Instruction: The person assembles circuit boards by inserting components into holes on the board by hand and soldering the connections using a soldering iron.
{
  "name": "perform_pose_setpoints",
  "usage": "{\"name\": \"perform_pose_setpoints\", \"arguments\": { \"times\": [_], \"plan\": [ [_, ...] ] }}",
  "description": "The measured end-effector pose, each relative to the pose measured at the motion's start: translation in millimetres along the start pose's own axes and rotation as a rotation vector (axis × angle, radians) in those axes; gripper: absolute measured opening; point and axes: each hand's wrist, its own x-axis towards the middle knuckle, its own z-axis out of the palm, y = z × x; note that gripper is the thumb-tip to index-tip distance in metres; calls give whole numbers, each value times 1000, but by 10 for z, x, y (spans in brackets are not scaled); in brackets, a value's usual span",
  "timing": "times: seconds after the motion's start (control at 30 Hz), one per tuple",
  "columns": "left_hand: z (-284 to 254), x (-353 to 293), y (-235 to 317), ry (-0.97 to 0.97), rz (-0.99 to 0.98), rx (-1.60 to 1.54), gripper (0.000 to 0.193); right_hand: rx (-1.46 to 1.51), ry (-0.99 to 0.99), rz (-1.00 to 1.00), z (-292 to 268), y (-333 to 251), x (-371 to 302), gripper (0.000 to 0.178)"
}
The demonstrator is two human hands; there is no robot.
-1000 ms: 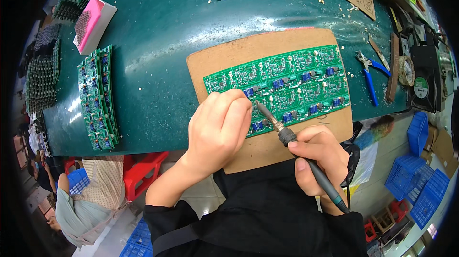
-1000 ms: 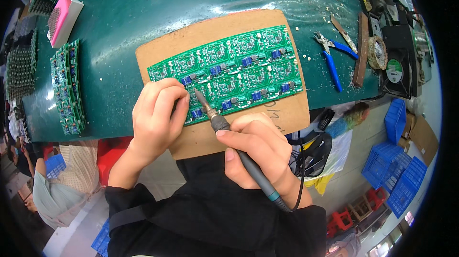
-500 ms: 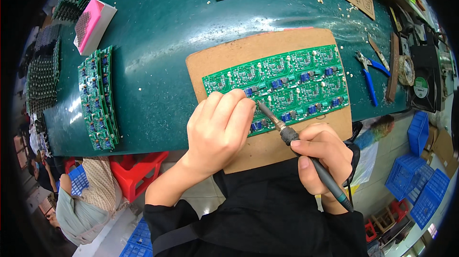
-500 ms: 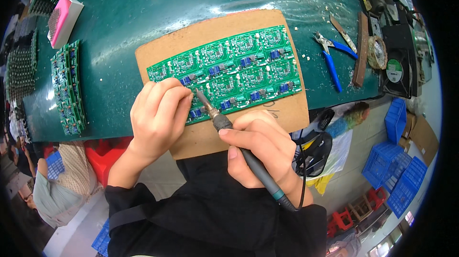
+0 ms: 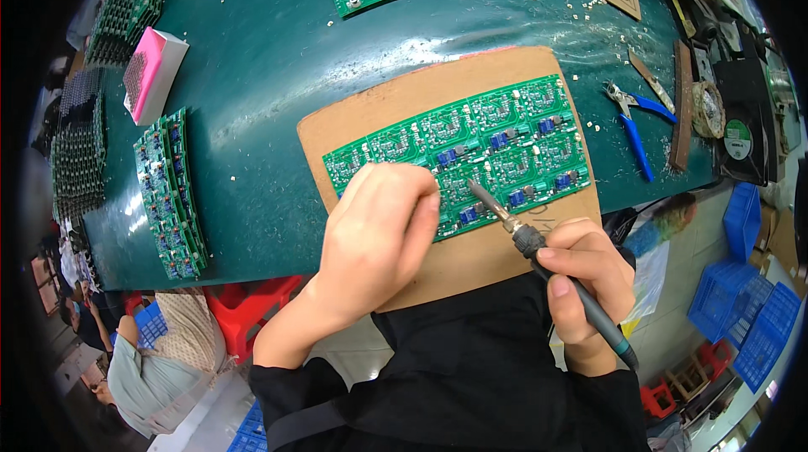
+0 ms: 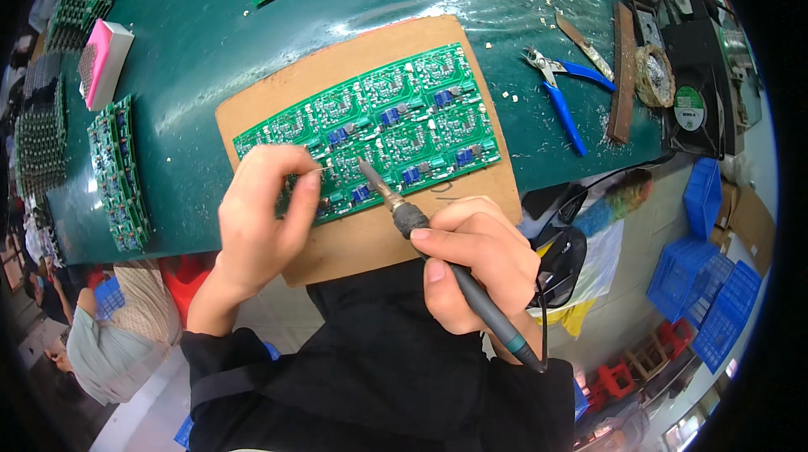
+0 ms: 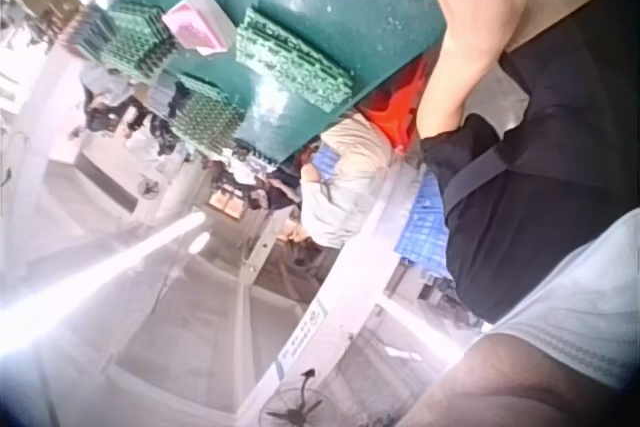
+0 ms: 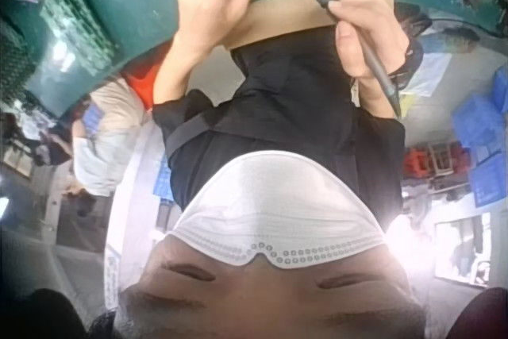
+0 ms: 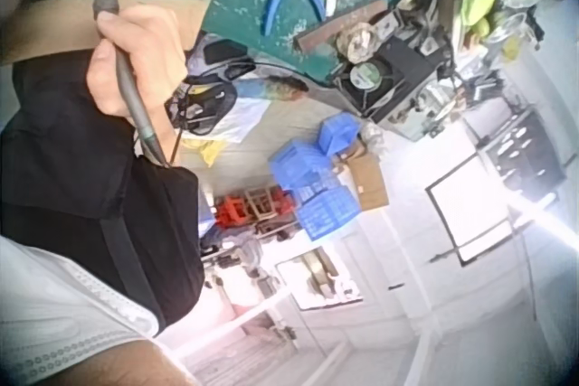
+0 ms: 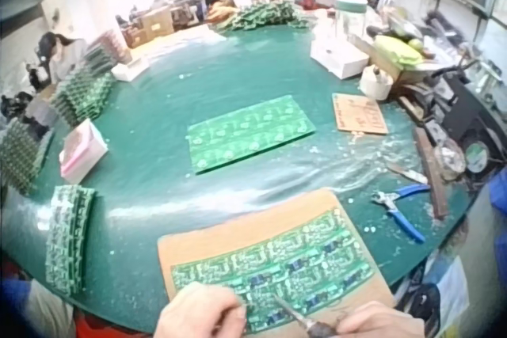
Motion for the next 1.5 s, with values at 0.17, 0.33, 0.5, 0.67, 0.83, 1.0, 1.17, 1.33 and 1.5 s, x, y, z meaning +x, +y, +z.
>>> {"name": "perform_pose_setpoints", "arguments": {
  "times": [0.17, 0.33, 0.5, 0.67, 0.83, 1.0, 1.17, 1.33, 1.5],
  "plan": [
    [185, 16, -118, 2, 90, 105, 21, -16, -55, 85, 33, 24, 19, 23],
    [282, 14, -82, 45, 138, 250, 23, -36, -115, 38, -4, 19, 90, 25],
    [239, 13, -103, 73, 135, 238, 22, -40, -83, -6, -17, 19, 105, 24],
    [266, 61, -5, 36, 133, 301, 24, -32, -71, 21, -33, 42, 104, 23],
    [250, 72, -26, 22, 173, 384, 22, -23, -90, 14, -70, 51, 105, 21],
    [77, 141, 20, -104, 104, 232, 23, -8, 63, -36, -247, 119, 40, 21],
    [57, 192, 116, -134, 68, 116, 27, 2, 92, -44, -335, 169, 4, 21],
    [362, 315, 140, -16, 17, 27, 21, 13, 73, -16, -338, 191, 15, 21],
    [493, 340, 59, -10, 124, 142, 21, -10, 10, 68, -331, 173, 67, 23]
  ]
}}
